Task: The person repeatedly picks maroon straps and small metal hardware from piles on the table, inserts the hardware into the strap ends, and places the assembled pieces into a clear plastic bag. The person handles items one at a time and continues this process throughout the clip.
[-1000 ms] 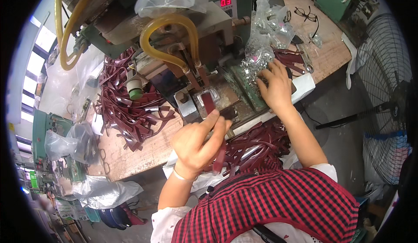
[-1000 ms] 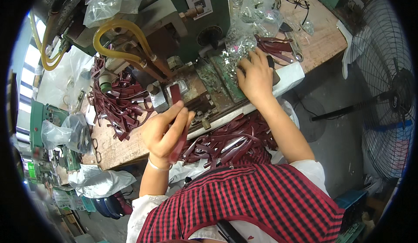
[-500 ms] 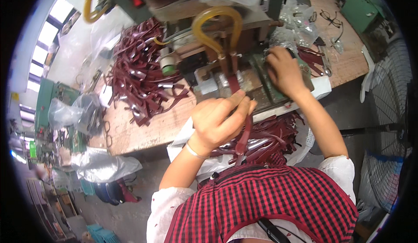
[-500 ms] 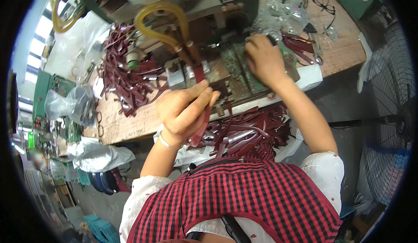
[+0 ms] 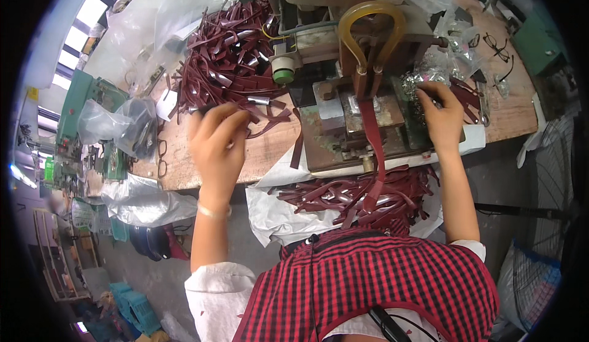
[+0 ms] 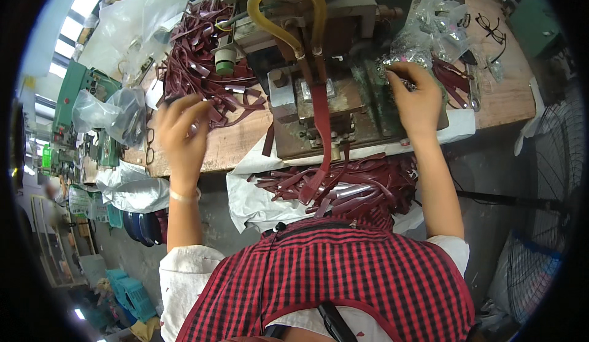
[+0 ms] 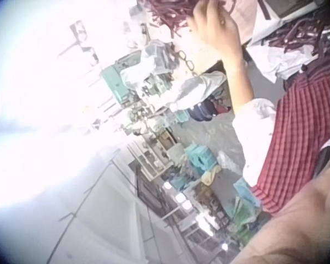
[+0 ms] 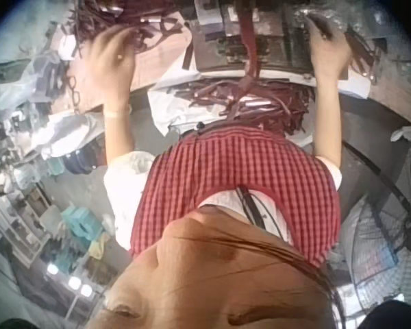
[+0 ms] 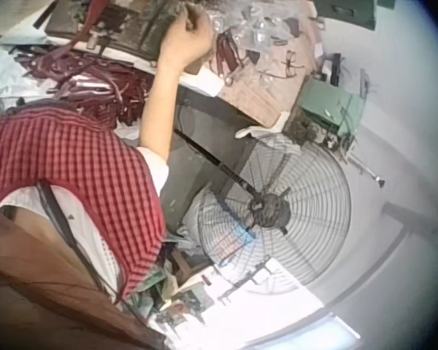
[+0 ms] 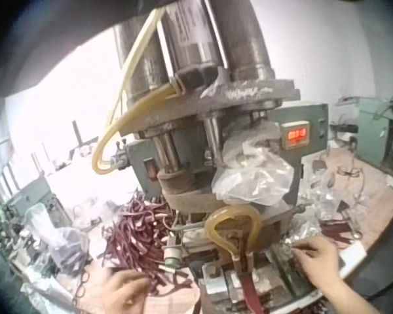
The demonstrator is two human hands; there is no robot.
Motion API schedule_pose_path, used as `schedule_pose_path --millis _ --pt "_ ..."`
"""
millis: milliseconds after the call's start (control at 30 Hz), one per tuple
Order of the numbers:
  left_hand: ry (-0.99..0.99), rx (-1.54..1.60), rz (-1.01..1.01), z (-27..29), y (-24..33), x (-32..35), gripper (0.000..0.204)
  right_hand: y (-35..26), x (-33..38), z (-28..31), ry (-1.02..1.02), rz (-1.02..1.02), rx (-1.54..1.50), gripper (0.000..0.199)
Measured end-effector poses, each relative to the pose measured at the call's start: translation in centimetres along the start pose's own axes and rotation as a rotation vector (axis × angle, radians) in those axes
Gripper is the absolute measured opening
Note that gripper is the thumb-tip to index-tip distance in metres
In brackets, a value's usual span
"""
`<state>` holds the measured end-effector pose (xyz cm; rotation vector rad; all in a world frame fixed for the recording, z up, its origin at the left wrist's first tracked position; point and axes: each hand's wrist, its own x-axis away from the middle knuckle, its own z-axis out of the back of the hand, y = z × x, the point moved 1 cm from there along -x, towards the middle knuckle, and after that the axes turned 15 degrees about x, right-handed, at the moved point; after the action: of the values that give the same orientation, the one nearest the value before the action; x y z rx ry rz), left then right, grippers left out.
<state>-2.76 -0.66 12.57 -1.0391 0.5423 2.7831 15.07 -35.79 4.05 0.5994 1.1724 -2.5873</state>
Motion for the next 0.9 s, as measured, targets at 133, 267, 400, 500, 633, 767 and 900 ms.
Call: schedule_pose_path --millis 133,267,400,500,633,767,900 --pt "-0.310 -0.191 0.129 -8.0 -8.8 3.5 0.032 0.4 0.1 -2.2 -0.006 -0.040 -0.050 0.017" --pt "-0.011 -0.083 0.094 -9.3 -10.0 4.8 0.029 1.5 2.5 1.2 0.105 0.058 0.186 0.013" --pt "0.237 0.261 0.360 -5.8 -5.8 4.1 0.015 4.6 5.9 5.6 0.223 -0.107 0.243 0.014" --pt "0.369 0.769 0.429 -5.6 -4.4 3.8 0.022 1.0 5.7 5.9 0.105 -0.192 -0.075 0.015" --pt "0.369 0.960 0.500 -7.4 -3.4 2.0 0.019 -7.1 2.0 4.0 -0.108 0.049 -0.360 0.019" --pt "0.348 0.851 0.503 -10.6 -4.6 4.9 0.014 -10.0 0.6 -1.2 -0.210 -0.004 -0.564 0.032" --pt "0.438 0.873 0.600 -11.2 -3.0 5.9 0.011 -10.5 1.4 -1.5 -0.206 -0.090 -0.620 0.037"
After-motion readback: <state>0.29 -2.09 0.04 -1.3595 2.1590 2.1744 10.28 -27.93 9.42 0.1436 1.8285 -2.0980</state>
